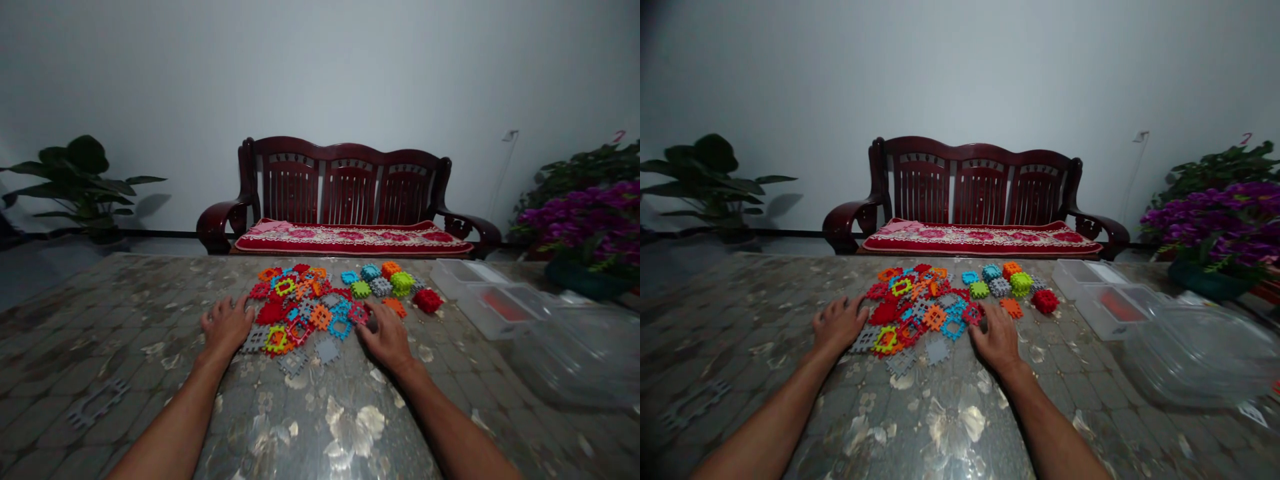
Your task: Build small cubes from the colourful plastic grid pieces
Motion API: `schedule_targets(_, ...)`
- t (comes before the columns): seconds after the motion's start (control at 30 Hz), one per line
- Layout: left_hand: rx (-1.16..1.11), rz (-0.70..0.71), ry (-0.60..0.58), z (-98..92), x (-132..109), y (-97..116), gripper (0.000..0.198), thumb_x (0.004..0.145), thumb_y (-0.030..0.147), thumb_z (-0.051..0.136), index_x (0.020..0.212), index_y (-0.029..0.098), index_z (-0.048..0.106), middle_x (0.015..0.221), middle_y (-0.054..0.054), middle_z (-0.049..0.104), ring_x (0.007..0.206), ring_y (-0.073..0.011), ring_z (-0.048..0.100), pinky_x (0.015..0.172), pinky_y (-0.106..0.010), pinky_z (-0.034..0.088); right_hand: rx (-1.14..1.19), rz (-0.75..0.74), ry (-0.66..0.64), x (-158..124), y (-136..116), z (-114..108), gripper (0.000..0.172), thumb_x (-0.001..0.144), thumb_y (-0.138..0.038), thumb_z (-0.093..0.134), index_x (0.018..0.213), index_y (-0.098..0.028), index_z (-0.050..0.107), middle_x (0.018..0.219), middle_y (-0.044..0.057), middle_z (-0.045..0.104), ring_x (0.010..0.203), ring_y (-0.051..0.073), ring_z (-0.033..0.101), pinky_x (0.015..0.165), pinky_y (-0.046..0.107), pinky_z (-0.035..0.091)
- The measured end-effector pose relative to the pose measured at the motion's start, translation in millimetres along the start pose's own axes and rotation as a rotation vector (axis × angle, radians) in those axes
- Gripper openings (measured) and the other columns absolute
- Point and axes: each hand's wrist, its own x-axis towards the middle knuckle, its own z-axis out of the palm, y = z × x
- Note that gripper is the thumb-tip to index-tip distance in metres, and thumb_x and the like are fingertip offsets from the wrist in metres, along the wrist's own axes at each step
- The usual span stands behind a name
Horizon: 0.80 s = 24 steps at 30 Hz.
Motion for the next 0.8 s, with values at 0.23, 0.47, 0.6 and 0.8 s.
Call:
schedule_targets(0.23,0.017,0.002,-0.01,-1.1,2.5,-0.3,0.059,0.103,0.044,0.029,0.153,0.027,0.056,0.157,-0.017,0.054,0.145,-0.0348,0.047,0.118,-0.056,0.034,-0.165,0.192,0.296,25.5,48.2,-35.1,0.046,0.088,-0.041,0.061,0.125,-0.016,0.07,0.119,0.015,0.075,0.109,0.03,0.064,0.101,0.044,0.048)
schedule_targets(0.47,-0.01,0.004,-0.013,-1.3,1.3,0.1,0.061,0.103,0.045,0.027,0.153,0.025,0.057,0.157,-0.019,0.053,0.146,-0.0369,0.046,0.118,-0.058,0.034,-0.355,0.625,0.371,27.8,99.9,-82.6,0.062,0.086,-0.05,0.061,0.135,-0.014,0.066,0.125,0.017,0.073,0.108,0.033,0.063,0.097,0.043,0.047)
schedule_targets(0.6,-0.024,0.014,-0.003,-3.2,-0.2,0.6,0.062,0.103,0.045,0.028,0.152,0.023,0.058,0.156,-0.021,0.053,0.145,-0.0381,0.046,0.118,-0.058,0.033,-0.373,0.69,0.332,27.0,101.3,-83.1,0.064,0.086,-0.051,0.061,0.139,-0.015,0.064,0.13,0.016,0.072,0.111,0.033,0.063,0.096,0.043,0.046)
schedule_targets(0.8,-0.013,0.011,-0.021,-5.3,0.7,1.1,0.063,0.103,0.045,0.026,0.153,0.022,0.057,0.157,-0.021,0.052,0.146,-0.039,0.046,0.118,-0.059,0.033,-0.387,0.715,0.229,29.4,94.2,-77.7,0.066,0.086,-0.047,0.06,0.144,-0.016,0.06,0.132,0.015,0.071,0.114,0.034,0.063,0.097,0.043,0.047)
